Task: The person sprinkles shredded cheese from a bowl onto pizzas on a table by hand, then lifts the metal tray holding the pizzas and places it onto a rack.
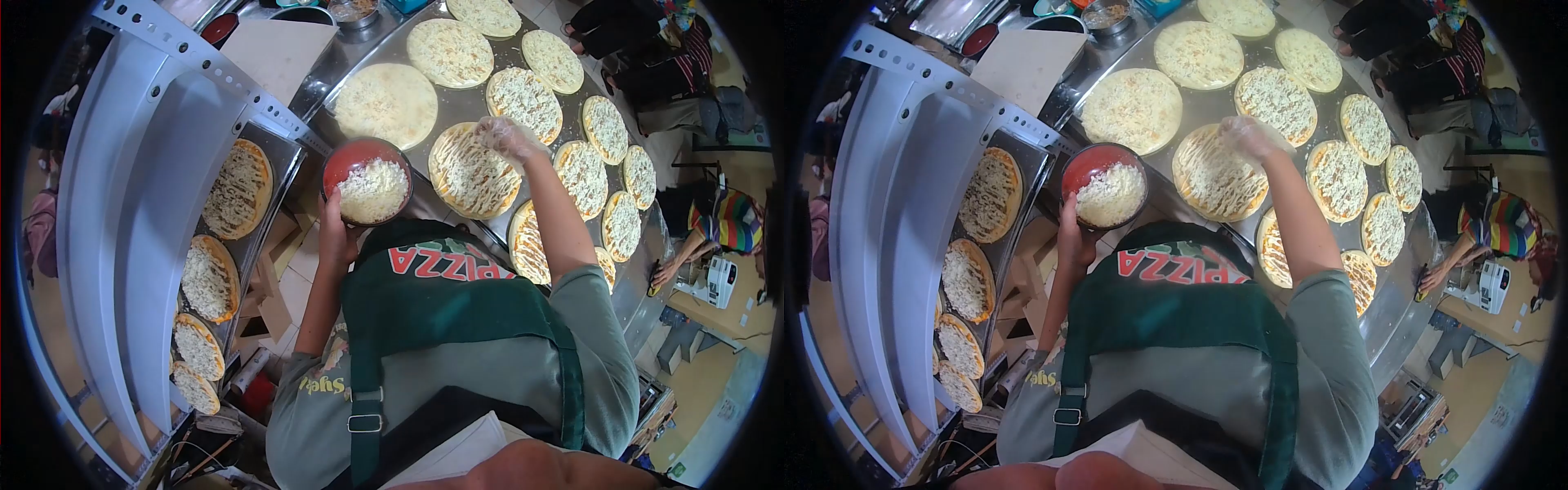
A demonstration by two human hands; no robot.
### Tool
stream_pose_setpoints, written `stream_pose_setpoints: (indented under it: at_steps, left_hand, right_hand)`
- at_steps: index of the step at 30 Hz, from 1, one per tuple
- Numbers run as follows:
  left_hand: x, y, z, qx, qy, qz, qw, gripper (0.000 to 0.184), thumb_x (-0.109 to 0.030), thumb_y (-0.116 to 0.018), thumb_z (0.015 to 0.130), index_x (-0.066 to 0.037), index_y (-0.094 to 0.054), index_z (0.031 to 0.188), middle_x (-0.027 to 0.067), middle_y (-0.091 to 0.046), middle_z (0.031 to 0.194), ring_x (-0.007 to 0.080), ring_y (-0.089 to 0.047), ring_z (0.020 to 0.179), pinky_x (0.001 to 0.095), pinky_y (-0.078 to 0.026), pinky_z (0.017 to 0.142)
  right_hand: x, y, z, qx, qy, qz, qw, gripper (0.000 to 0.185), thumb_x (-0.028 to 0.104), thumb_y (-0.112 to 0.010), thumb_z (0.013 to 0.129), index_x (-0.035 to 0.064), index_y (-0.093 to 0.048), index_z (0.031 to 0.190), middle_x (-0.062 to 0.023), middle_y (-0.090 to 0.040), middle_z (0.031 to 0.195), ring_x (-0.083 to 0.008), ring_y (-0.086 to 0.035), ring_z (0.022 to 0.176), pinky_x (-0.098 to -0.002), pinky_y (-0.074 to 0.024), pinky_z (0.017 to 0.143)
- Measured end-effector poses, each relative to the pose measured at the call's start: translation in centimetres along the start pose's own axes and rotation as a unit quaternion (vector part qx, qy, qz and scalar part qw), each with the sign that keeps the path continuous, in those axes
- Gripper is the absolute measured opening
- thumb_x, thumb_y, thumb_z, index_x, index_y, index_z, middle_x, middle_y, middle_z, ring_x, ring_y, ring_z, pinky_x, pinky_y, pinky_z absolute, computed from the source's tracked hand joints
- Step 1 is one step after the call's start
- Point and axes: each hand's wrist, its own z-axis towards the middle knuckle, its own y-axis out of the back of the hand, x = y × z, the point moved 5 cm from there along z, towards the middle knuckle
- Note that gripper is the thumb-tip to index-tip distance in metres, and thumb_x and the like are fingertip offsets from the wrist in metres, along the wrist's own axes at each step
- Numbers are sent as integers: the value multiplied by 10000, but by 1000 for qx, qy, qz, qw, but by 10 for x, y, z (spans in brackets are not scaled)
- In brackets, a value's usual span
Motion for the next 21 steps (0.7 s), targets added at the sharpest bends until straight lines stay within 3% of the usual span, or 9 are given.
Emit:
stream_pose_setpoints:
  at_steps: [2,5,8,12,14,15,17,18,21]
  left_hand:
    - [-1,0,1,0,-1,1,1000,473,-394,-353,880,-88,-350,1240,113,-472,1196,254,-497,1064,426,-412,869]
    - [0,3,4,28,-5,-36,999,466,-332,-402,867,-125,-254,1257,126,-400,1215,275,-478,1065,445,-465,790]
    - [-2,3,2,44,-2,-48,998,464,-332,-406,867,-131,-255,1257,121,-402,1216,272,-474,1071,443,-452,808]
    - [-6,4,-5,8,-7,-7,1000,469,-393,-367,877,-100,-338,1242,104,-465,1203,250,-481,1081,438,-398,873]
    - [-7,7,-6,-16,-10,5,1000,467,-397,-373,873,-116,-326,1244,103,-455,1209,254,-474,1088,457,-395,869]
    - [-8,7,-7,-18,-10,5,1000,467,-397,-373,873,-116,-326,1244,103,-455,1209,254,-474,1088,457,-395,869]
    - [-11,7,-8,-28,-13,3,1000,468,-402,-376,871,-125,-320,1243,105,-449,1212,259,-468,1093,471,-393,867]
    - [-11,10,-7,-29,-13,3,999,468,-402,-376,871,-125,-320,1243,105,-449,1212,259,-468,1093,471,-393,867]
    - [-8,14,-2,-10,-4,0,1000,478,-407,-377,869,-120,-317,1247,108,-450,1211,258,-471,1090,464,-393,870]
  right_hand:
    - [9,-5,5,-22,61,-106,992,218,13,-558,612,44,-591,826,-37,-546,729,-133,-501,672,-228,-403,585]
    - [19,-17,18,-3,119,-161,980,254,2,-553,587,34,-593,836,-48,-550,771,-157,-508,735,-245,-413,640]
    - [27,-22,18,-24,187,-210,959,242,-5,-541,600,38,-600,830,-61,-548,774,-165,-512,765,-260,-418,676]
    - [22,-35,21,91,45,-78,992,251,-12,-525,641,40,-599,875,-65,-568,833,-171,-520,792,-267,-424,712]
    - [60,-35,-7,-3,172,-355,919,223,7,-542,681,24,-594,897,-55,-586,865,-155,-527,779,-262,-432,700]
    - [51,-36,-4,-2,173,-355,919,223,7,-542,681,24,-594,897,-55,-586,865,-155,-527,779,-262,-432,700]
    - [8,-34,6,31,50,-85,995,218,56,-599,691,38,-600,908,-56,-593,898,-137,-531,781,-252,-434,696]
    - [4,-32,1,-18,3,-107,994,185,83,-617,700,56,-609,883,-61,-593,896,-123,-531,808,-248,-433,702]
    - [11,-32,-4,14,18,-200,979,188,98,-603,721,72,-600,907,-77,-595,926,-147,-543,846,-272,-441,730]
